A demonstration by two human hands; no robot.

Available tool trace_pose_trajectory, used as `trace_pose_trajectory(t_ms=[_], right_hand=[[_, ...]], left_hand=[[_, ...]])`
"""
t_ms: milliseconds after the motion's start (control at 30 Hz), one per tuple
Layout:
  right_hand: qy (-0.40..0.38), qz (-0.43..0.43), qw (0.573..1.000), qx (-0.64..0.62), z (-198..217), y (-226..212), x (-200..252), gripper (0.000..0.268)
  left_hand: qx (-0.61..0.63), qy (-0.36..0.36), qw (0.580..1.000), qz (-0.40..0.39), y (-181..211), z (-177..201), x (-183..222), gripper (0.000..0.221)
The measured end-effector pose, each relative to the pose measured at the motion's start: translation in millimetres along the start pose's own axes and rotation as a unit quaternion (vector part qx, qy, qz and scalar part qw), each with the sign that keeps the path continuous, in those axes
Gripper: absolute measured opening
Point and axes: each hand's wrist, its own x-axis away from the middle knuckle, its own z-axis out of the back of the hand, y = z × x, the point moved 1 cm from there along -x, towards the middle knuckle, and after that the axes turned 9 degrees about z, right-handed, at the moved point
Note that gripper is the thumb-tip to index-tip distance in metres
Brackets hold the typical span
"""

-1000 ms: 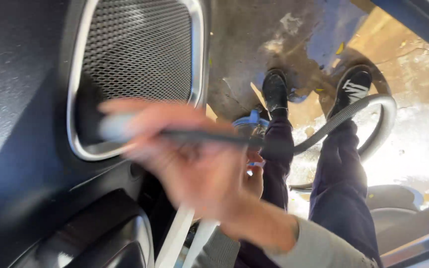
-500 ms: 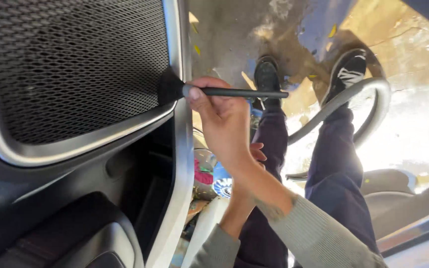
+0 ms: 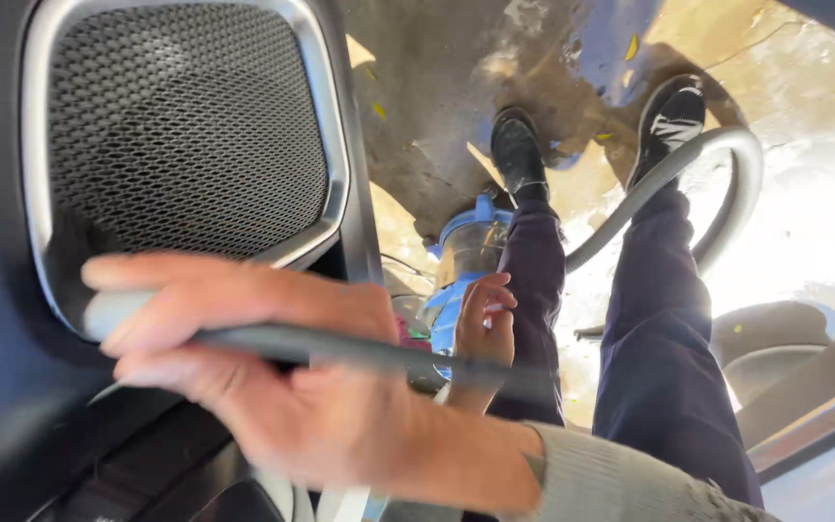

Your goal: Detailing the interior door panel of a car using a brush and a microfiber cloth.

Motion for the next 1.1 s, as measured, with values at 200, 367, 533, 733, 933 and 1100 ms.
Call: trace_pose_trajectory(t_ms=[200, 367, 533, 733, 933, 1100], right_hand=[[0.125, -0.019, 0.990, 0.064, 57, 87, -25, 0.011], [0.119, 0.003, 0.992, 0.035, 36, 65, -17, 0.014], [0.165, 0.000, 0.984, 0.062, 58, 99, -43, 0.013], [0.158, 0.049, 0.973, 0.160, 58, 86, -35, 0.011], [0.156, -0.063, 0.952, 0.254, 30, 28, -58, 0.015], [0.066, 0.110, 0.991, 0.048, 37, 52, -60, 0.016]], left_hand=[[0.083, 0.013, 0.996, 0.044, 7, 7, 4, 0.021], [-0.130, 0.031, 0.991, -0.010, 32, -4, 5, 0.014], [-0.084, 0.011, 0.996, -0.007, 29, -7, 12, 0.009], [-0.043, -0.019, 0.998, 0.052, 17, -6, 22, 0.011], [0.069, -0.061, 0.995, 0.022, 7, -3, -8, 0.008], [-0.009, -0.036, 0.998, 0.042, 43, -2, 11, 0.003]])
